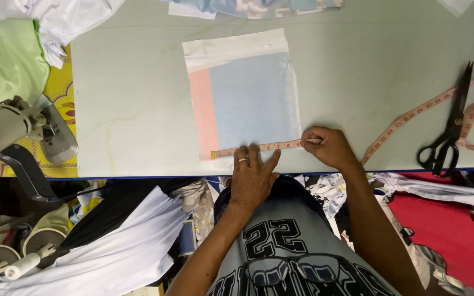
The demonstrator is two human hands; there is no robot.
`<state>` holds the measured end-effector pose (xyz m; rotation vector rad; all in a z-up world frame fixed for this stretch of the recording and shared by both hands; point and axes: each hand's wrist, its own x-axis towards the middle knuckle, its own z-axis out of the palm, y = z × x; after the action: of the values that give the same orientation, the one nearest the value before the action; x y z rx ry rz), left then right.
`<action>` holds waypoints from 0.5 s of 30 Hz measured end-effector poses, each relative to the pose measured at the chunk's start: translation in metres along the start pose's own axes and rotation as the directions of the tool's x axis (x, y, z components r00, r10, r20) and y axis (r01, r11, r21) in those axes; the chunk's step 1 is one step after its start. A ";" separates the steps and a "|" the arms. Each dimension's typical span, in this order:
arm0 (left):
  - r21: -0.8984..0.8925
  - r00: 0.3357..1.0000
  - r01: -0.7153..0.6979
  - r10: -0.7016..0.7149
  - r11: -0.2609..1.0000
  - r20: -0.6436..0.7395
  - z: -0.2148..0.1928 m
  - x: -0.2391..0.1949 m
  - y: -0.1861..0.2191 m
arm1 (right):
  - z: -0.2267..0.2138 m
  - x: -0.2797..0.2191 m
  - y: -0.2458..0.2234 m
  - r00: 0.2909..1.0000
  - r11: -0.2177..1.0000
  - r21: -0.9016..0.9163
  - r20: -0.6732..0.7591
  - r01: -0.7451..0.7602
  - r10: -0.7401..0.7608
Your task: Cutting fabric pieces for garments using scissors and an electric handheld cutter, including measuring with a tape.
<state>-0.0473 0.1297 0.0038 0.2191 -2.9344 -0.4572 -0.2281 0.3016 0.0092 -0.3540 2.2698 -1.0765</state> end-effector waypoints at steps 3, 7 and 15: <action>0.015 1.000 0.001 -0.002 1.000 0.019 0.002 0.000 0.001 | -0.001 0.000 -0.001 1.000 1.000 0.008 0.012 0.007 -0.007; 0.023 1.000 0.005 -0.006 1.000 0.028 0.004 0.000 0.002 | -0.001 0.000 -0.002 1.000 1.000 0.013 0.015 0.006 -0.006; -0.010 0.993 0.043 -0.042 0.999 0.114 -0.008 0.006 0.004 | -0.001 -0.001 -0.002 1.000 0.999 0.049 0.014 0.001 -0.002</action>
<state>-0.0518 0.1303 0.0137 0.2627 -3.0421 -0.5095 -0.2279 0.3014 0.0121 -0.3420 2.2270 -1.1254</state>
